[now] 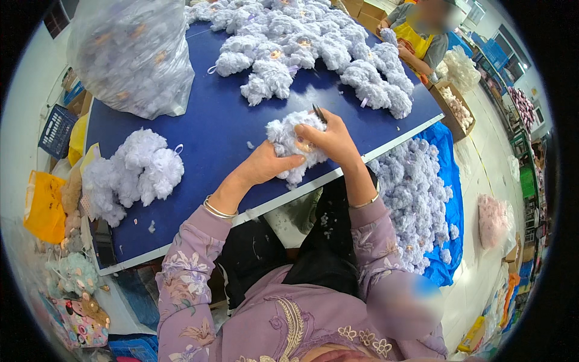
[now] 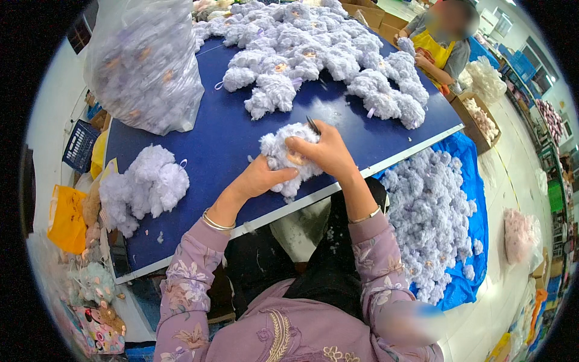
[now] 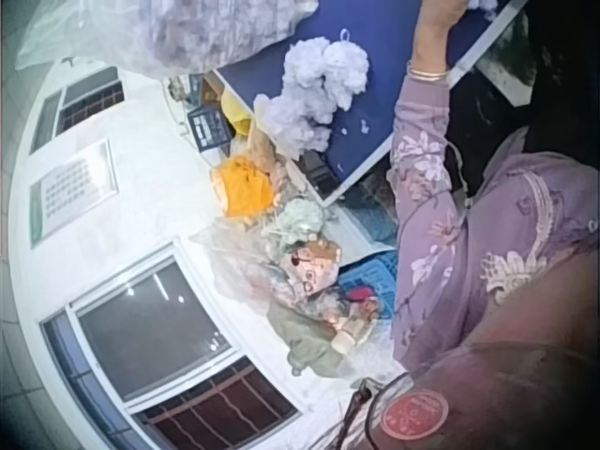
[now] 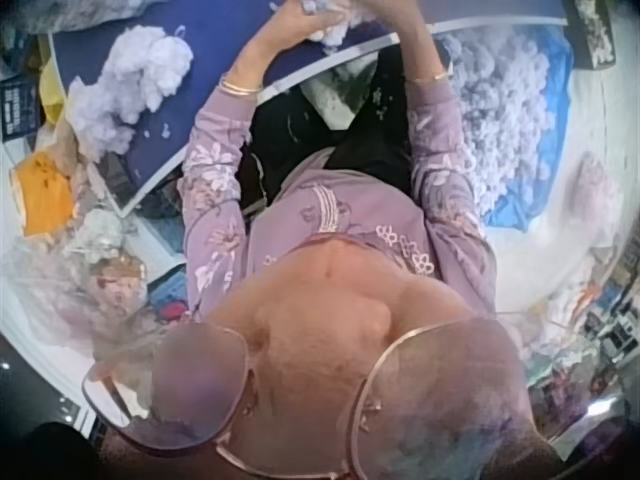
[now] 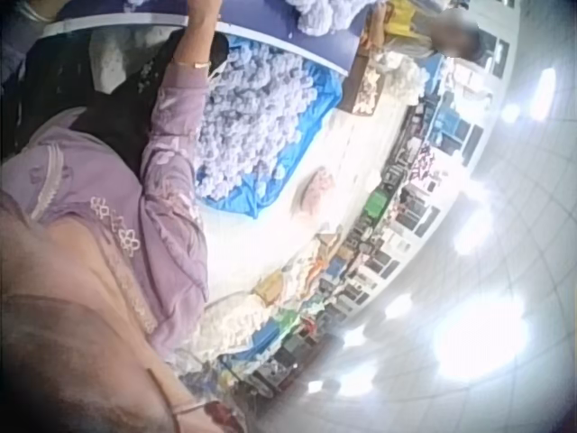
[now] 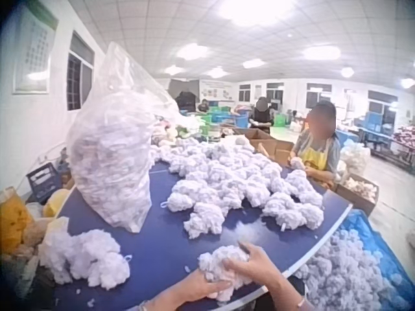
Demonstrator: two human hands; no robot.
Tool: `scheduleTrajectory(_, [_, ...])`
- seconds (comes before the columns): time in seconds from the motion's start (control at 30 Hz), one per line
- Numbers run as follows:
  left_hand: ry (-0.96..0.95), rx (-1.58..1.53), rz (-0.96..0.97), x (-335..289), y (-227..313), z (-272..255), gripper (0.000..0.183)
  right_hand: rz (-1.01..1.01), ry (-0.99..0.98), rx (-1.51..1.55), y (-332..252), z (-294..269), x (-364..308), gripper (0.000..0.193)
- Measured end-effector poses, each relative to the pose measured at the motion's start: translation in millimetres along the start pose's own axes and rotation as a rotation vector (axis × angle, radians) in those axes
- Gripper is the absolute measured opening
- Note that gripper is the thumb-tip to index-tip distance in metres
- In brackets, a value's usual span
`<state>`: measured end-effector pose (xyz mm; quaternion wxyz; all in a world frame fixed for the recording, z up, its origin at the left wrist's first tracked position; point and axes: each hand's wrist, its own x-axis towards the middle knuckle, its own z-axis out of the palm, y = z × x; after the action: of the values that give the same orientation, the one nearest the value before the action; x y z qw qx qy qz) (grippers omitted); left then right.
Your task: The person trims the fur of small stuffed animals using scissors. They pick up each item, snip stray fibers, and place the finished pieces on the table. The person also briefly handles a plastic container and a plastic bag during the process.
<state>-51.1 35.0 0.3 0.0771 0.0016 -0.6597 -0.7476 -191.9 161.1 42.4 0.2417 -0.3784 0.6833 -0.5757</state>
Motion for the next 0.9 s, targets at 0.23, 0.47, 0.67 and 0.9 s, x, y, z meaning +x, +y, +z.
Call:
scheduleTrajectory(0.23, [0.072,-0.08,0.018,0.4,1.0,4.9,0.036,0.036,0.132,0.067,4.1,11.4,4.7,0.053])
scheduleTrajectory(0.47, [0.102,-0.021,-0.016,-0.6,4.8,0.8,0.033,-0.017,0.045,0.25,10.7,12.7,6.3,0.049])
scheduleTrajectory(0.67, [0.163,-0.03,0.125,0.6,-1.2,5.5,0.035,-0.034,-0.082,0.389,6.4,14.4,0.1,0.045])
scheduleTrajectory(0.9, [0.044,0.03,0.102,-2.8,-0.6,8.3,0.039,0.004,-0.172,0.524,5.4,17.3,-3.0,0.045])
